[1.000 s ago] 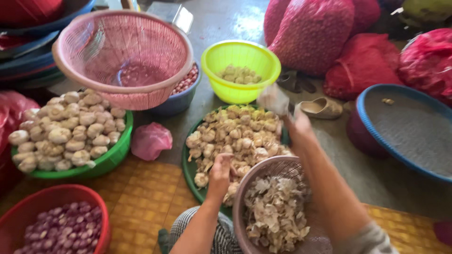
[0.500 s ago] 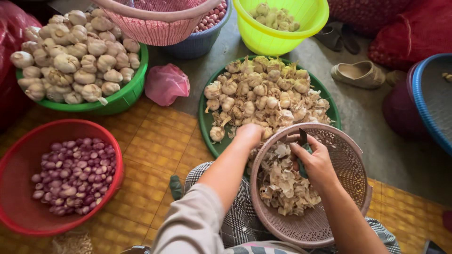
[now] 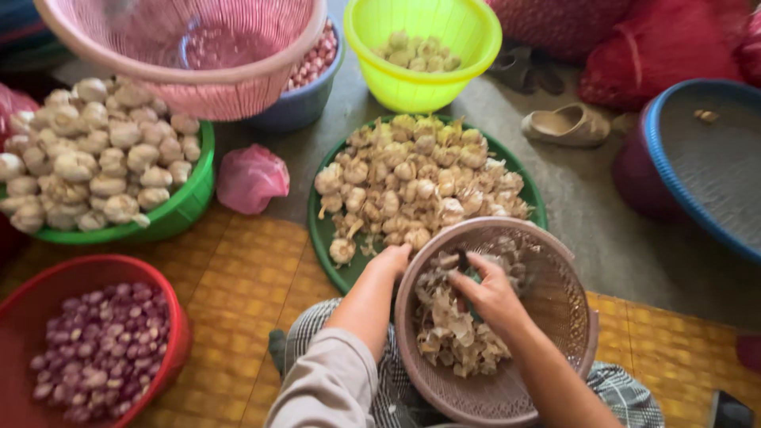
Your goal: The person sits on the floor and peels the dry outer skins off garlic bulbs by hand, one bulb at a time, over a plastic basket. Peeled bulbs are placed into a yellow bowl and discarded skins collect in the basket and on a tray beside them.
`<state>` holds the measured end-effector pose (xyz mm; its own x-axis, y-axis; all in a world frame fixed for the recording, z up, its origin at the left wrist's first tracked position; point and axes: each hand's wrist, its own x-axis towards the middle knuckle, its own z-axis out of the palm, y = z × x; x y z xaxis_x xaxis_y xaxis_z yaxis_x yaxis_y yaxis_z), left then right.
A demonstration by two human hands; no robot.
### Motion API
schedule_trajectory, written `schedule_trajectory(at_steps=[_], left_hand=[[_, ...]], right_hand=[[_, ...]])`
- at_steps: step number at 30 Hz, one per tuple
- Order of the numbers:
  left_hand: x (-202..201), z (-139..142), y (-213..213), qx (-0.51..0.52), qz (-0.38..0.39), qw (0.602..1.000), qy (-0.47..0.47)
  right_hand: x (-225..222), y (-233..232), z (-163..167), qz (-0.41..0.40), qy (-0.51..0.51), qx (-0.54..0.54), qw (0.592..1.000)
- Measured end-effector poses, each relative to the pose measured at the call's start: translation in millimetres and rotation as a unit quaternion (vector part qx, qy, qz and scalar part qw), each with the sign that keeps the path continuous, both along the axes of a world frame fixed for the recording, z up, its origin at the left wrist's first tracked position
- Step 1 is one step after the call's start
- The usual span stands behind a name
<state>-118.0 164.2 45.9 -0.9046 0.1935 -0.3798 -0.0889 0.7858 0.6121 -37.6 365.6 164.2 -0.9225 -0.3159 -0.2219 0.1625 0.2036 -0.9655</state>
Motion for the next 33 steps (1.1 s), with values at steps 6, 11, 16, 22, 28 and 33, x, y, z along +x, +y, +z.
schedule_trajectory(at_steps=[6, 11, 16, 22, 28, 33], left_hand=[[6.6, 27.6, -21.3, -0.080, 0.083, 0.993, -0.002], [3.8, 54.8, -47.8, 0.083, 0.261, 0.947, 0.166], [45.0, 76.6, -56.6, 0.398, 0.228, 0.858, 0.230], [107.3, 88.5, 16.9, 0.496, 0.084, 0.861, 0.075], [125.7, 65.1, 56.1, 0.564, 0.059, 0.822, 0.051], [121.7, 48.4, 51.4, 0.540, 0.088, 0.834, 0.068]], right_hand=[[3.8, 21.2, -13.5, 0.025, -0.003, 0.019, 1.000], [12.0, 49.5, -14.9, 0.002, -0.017, 0.040, 0.999], [30.7, 52.9, 0.0, -0.056, 0.024, -0.004, 0.998], [44.1, 32.7, 24.6, -0.102, 0.106, -0.074, 0.986], [45.8, 31.6, 27.4, -0.105, 0.176, -0.042, 0.978], [65.2, 37.9, 23.4, -0.119, 0.256, 0.097, 0.954]])
